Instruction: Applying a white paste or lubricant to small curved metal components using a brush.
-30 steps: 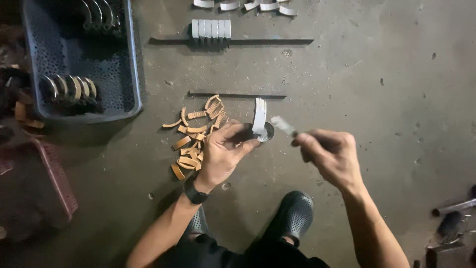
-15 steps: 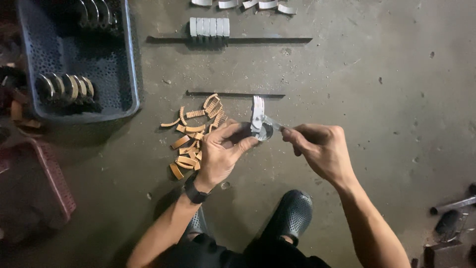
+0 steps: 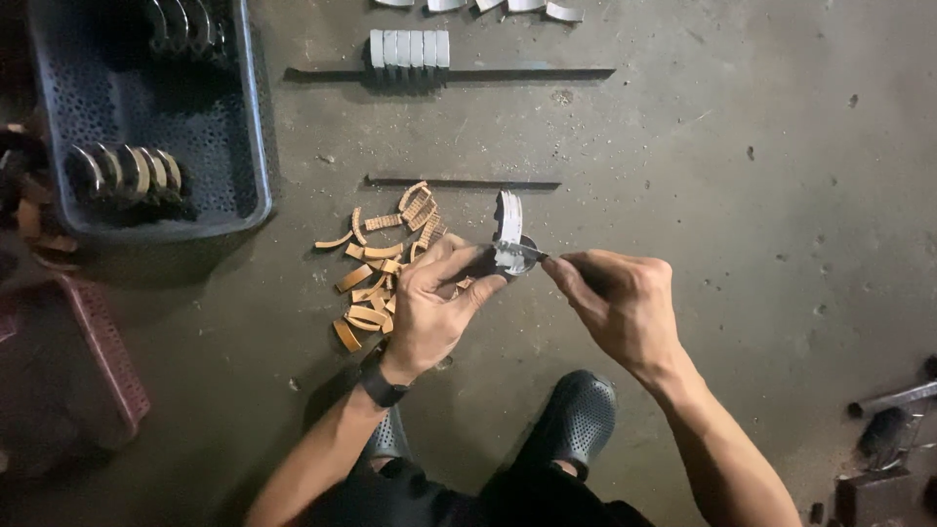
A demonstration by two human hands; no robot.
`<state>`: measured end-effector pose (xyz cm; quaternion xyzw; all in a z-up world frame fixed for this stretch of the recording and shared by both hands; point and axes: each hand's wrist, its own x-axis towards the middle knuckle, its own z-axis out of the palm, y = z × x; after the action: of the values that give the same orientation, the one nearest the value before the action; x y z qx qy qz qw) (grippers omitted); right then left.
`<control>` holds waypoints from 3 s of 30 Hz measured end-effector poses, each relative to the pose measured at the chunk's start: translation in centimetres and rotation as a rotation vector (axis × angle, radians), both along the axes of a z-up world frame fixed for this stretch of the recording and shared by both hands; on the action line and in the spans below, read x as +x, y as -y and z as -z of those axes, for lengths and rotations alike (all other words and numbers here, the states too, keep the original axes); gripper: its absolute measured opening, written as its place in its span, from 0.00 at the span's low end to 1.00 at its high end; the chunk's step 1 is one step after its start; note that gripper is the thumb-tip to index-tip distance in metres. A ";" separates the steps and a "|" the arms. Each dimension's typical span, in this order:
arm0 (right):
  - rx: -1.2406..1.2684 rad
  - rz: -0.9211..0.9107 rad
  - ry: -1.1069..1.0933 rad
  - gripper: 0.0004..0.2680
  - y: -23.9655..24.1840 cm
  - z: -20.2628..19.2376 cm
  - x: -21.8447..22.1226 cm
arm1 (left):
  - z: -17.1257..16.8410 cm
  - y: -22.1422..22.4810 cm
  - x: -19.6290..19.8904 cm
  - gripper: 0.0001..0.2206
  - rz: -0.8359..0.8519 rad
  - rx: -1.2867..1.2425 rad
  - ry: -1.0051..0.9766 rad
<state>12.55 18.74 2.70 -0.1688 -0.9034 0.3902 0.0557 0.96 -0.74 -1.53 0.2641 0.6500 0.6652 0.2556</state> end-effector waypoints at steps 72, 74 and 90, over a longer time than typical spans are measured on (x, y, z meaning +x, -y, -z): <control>-0.060 1.022 -0.242 0.08 -22.8 30.5 -18.0 | 26.4 -10.7 -24.5 0.12 -0.492 -0.474 -0.398; -0.116 0.916 -0.236 0.08 -24.2 32.0 -16.6 | 26.8 -11.7 -23.9 0.12 -0.466 -0.466 -0.325; -0.111 0.790 -0.141 0.08 -23.0 28.4 -14.9 | 30.0 -18.9 -18.8 0.16 -0.422 -0.494 -0.453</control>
<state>-2.31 41.71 -25.71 -0.4783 -0.7406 0.3976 0.2541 -17.88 18.16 -31.56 0.1953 0.8704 0.4515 0.0192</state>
